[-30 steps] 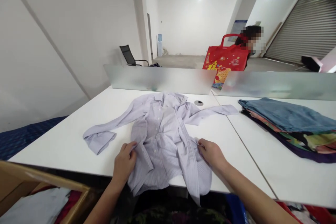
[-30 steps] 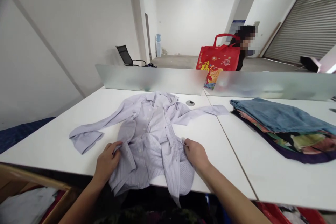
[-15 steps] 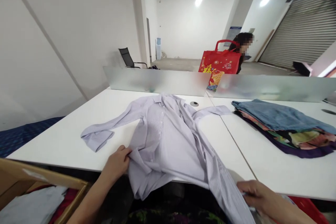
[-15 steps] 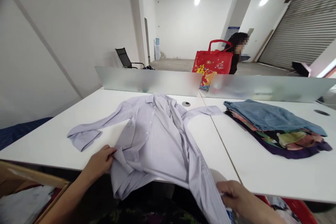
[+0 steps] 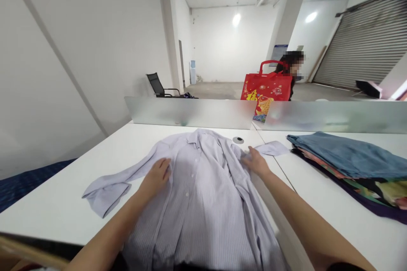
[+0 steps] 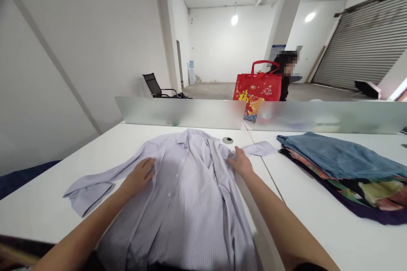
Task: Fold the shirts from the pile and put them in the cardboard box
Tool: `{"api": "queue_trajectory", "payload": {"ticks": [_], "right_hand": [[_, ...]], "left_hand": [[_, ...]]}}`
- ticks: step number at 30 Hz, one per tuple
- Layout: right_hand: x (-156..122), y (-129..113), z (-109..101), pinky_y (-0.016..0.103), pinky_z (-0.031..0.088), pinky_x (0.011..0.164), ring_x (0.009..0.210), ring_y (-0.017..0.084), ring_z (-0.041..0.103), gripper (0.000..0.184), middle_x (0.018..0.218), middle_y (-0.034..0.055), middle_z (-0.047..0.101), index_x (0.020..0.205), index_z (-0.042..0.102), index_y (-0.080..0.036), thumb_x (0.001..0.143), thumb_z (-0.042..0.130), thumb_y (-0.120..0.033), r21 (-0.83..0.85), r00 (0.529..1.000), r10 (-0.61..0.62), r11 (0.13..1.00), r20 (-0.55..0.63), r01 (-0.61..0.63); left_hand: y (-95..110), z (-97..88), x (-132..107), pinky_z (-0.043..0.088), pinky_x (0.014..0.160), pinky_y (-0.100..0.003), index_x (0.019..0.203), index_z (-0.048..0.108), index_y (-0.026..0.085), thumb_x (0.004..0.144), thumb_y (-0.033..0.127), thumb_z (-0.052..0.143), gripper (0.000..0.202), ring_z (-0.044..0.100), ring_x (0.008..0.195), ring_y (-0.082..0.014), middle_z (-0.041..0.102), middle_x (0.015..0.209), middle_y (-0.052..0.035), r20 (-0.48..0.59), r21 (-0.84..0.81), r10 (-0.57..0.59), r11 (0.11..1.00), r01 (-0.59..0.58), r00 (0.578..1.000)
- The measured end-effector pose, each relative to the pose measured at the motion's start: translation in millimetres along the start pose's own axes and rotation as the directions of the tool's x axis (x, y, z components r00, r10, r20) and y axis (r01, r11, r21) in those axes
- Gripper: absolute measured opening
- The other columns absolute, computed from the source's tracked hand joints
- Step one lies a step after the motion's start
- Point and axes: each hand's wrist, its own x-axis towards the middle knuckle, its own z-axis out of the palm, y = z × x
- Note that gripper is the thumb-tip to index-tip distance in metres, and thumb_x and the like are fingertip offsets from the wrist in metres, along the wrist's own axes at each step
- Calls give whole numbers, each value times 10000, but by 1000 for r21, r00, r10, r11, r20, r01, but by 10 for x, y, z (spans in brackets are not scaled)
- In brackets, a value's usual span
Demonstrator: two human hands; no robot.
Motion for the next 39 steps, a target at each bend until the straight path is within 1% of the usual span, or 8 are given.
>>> {"api": "queue_trajectory", "payload": {"ticks": [4,13,16,19,25,33,36,39], "right_hand": [[357,12,171,278,428,788,946,221,641,224,1070,121,660,1048,669,-176,858,551,-172,-158,993,-102,981,52,109],[1000,822,-698,479,340,931,1142,359,516,370,1288,263,528,1229,605,-100,940,378,-145,-240,953,179,941,-246,-239],[843,740,-605,502,318,968,1223,367,456,373,1353,241,499,1268,576,-113,955,399,-213,-235,961,153,950,-231,-207],[534,579,-313,355,424,812,989,277,605,375,1090,174,661,1107,659,-144,945,464,-421,-188,992,98,976,-78,-111],[174,397,32,281,416,705,898,240,637,394,965,98,699,976,682,-176,810,600,-524,-60,996,28,998,87,-23],[848,206,-54,277,382,563,556,185,567,397,484,30,545,559,563,-188,817,588,-489,201,947,299,927,119,-318],[1200,108,-29,265,395,597,619,185,582,229,512,19,539,631,592,-178,820,582,-307,233,952,300,924,54,-304],[1600,25,-128,274,417,693,797,204,596,216,632,41,583,860,634,-146,896,448,-250,289,956,285,923,-70,-254]], "left_hand": [[-74,317,362,279,1119,-535,1448,426,209,931,443,436,568,282,1422,-355,356,1541,-134,165,98,-78,993,62,983],[389,772,1082,181,1088,-637,1484,363,299,962,556,291,587,214,1428,-430,251,1600,-89,331,167,-199,974,150,923],[529,760,1181,275,1050,-596,1373,500,253,949,552,337,543,392,1324,-404,443,1476,-140,283,175,-146,980,98,948],[484,633,1273,377,983,-515,1153,628,178,971,512,300,502,563,1122,-344,619,1184,-173,203,167,-94,984,61,975],[127,473,1700,312,1090,-389,1328,505,173,969,262,315,416,345,1381,-273,441,1450,-154,54,148,-166,977,156,985],[-53,728,2154,451,858,-293,1213,585,126,927,373,430,407,632,1053,-242,680,1146,-143,167,39,-352,936,351,921],[-72,719,2248,445,801,-274,1017,660,169,907,355,469,288,644,996,-234,706,1058,-117,177,35,-383,923,384,906],[-134,569,2355,435,817,-315,1051,635,169,958,292,340,333,621,1041,-258,677,1109,-150,90,65,-450,893,446,888]]}}
